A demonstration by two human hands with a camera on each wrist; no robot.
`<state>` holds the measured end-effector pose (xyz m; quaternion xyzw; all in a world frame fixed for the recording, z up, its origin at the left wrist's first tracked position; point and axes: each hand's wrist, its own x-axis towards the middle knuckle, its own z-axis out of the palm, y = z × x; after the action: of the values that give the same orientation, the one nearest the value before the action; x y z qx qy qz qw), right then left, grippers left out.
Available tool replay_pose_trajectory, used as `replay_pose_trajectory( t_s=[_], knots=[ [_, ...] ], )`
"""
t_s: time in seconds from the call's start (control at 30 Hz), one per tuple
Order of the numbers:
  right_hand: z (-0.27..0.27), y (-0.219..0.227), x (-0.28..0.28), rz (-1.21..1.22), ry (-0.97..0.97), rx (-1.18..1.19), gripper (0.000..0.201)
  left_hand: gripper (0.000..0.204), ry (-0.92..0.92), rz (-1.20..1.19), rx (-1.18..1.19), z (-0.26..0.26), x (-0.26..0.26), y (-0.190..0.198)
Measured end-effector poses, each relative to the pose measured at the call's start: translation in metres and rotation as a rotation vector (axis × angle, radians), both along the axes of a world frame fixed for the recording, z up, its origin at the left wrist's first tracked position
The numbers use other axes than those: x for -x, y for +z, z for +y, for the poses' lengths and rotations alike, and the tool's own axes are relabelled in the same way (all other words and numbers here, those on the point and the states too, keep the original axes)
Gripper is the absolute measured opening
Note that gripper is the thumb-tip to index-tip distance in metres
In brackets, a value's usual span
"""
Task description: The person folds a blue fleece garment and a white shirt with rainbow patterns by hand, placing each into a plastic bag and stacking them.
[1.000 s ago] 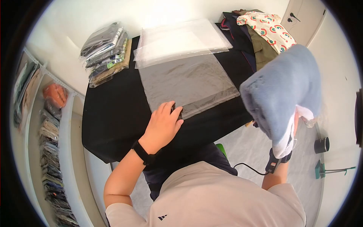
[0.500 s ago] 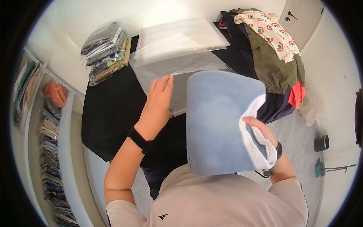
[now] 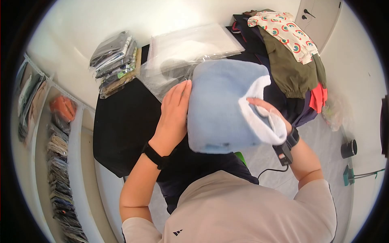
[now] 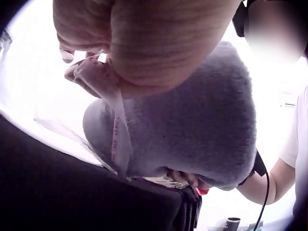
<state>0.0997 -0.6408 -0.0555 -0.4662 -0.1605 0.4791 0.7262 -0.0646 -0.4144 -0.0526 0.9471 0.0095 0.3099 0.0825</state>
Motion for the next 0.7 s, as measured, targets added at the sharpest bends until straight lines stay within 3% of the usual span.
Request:
replay_pose_trajectory(
  t_s=[0.2, 0.37, 0.47, 0.7],
  knots=[
    [0.024, -0.008, -0.021, 0.264, 0.057, 0.049, 0.025, 0.067, -0.028, -0.034, 0.043, 0.005, 0.0, -0.008],
    [0.037, -0.019, -0.032, 0.292, 0.088, 0.173, 0.024, 0.07, 0.107, 0.04, 0.009, -0.003, 0.002, -0.01],
    [0.035, -0.003, -0.022, 0.235, 0.007, -0.113, 0.025, 0.072, 0.128, 0.077, -0.004, -0.005, 0.003, -0.009],
    [0.06, -0.039, -0.007, 0.368, -0.093, -0.259, 0.027, 0.069, 0.153, 0.077, -0.016, -0.006, 0.0, -0.008]
  ],
)
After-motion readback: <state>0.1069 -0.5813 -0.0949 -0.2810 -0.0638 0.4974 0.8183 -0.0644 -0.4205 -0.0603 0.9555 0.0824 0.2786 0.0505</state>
